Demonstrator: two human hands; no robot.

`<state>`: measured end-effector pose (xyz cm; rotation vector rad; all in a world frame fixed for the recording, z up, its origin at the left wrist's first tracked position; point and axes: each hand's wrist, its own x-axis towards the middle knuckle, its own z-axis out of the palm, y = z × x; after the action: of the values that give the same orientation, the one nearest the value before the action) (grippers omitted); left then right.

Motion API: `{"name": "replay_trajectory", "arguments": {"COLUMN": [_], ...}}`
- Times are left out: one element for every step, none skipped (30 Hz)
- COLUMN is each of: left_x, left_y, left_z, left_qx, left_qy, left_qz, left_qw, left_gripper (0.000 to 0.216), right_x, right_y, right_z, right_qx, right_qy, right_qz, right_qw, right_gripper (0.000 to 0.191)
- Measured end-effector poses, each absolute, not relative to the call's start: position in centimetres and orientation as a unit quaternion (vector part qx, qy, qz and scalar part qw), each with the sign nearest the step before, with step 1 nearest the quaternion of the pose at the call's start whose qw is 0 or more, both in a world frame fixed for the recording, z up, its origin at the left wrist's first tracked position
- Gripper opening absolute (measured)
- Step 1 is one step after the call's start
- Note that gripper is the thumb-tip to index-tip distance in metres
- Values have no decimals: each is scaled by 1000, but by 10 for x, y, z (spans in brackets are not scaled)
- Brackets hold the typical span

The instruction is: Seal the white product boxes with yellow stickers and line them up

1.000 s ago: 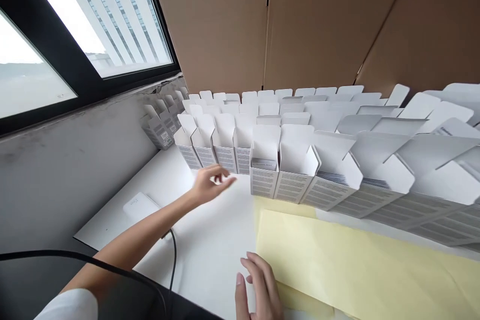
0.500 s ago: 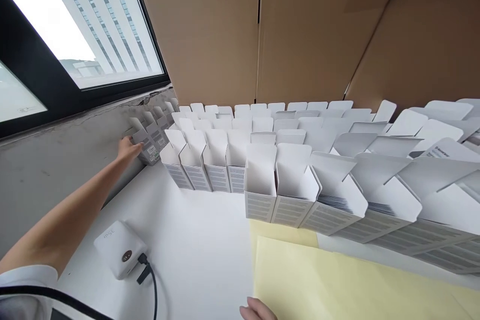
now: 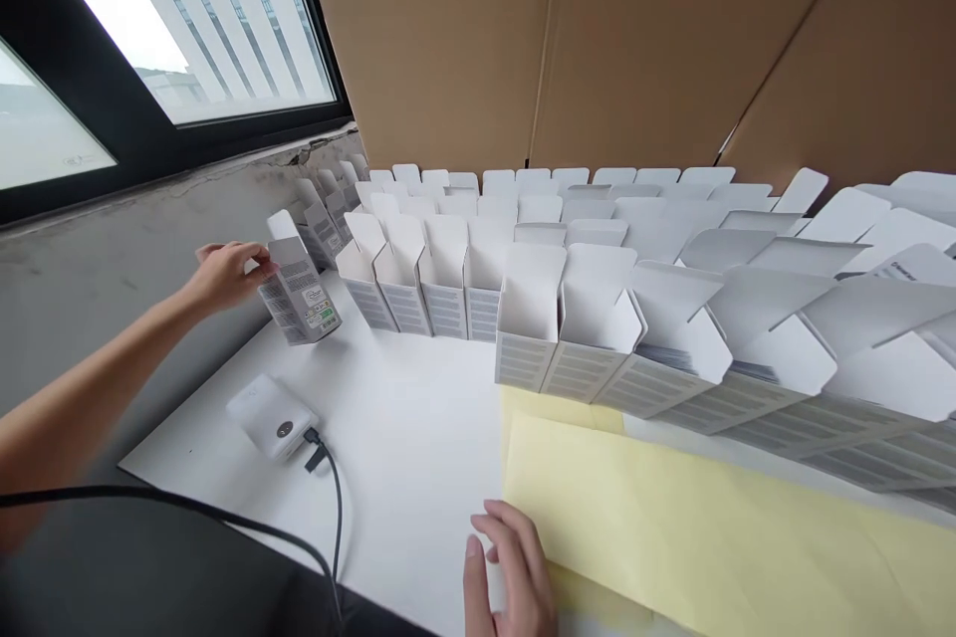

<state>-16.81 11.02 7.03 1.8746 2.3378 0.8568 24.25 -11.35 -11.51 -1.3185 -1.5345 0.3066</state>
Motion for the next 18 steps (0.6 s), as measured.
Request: {"name": "replay_trajectory", "arguments": {"left_x": [-161,-154,-147,-139,-130,-121,-110,-99,-87,-75,-62,-50,-38,-27,-17,-9,-2,3], "left_y": [98,86,75,65,56,48,43,38,36,34,34,35,36,37,38,39,40,41], "left_z": [75,78,79,79,78,75,71,66,61,55,49,43,36,30,25,19,14,10], "left_qx": [603,601,597,593,589,587,584,579,572,562,552,544,540,540,541,540,539,536], "left_qy": [752,753,753,750,747,742,737,734,733,734,737,739,739,738,737,737,739,744], "left_qz": [264,260,256,255,253,250,245,237,227,213,199,185,172,162,154,146,139,131], "left_qw": [43,75,108,142,174,205,234,263,291,315,336,352,364,370,376,379,380,377], "left_gripper": [27,32,39,47,57,67,76,84,90,92,92,89,84,78,71,65,59,55], "right_x": [245,247,249,250,251,252,255,259,264,272,282,294,308,323,339,355,370,382], "right_y": [-114,-114,-115,-116,-117,-119,-121,-123,-124,-124,-123,-122,-119,-114,-109,-102,-93,-84], "right_z": [-112,-109,-105,-102,-98,-93,-88,-83,-77,-72,-67,-63,-59,-55,-52,-48,-45,-41], "right_qx": [-532,-519,-511,-508,-509,-511,-511,-511,-508,-505,-506,-511,-521,-536,-552,-565,-571,-580], "right_qy": [-660,-671,-678,-679,-678,-675,-675,-674,-675,-675,-675,-674,-676,-679,-689,-706,-726,-733], "right_qz": [133,133,134,136,139,146,153,159,162,161,156,145,129,111,93,77,64,56], "right_qw": [515,512,511,512,512,511,510,510,510,513,514,513,505,488,460,419,379,351], "right_gripper": [12,13,13,13,13,13,13,13,12,12,12,11,10,10,11,13,17,20]}}
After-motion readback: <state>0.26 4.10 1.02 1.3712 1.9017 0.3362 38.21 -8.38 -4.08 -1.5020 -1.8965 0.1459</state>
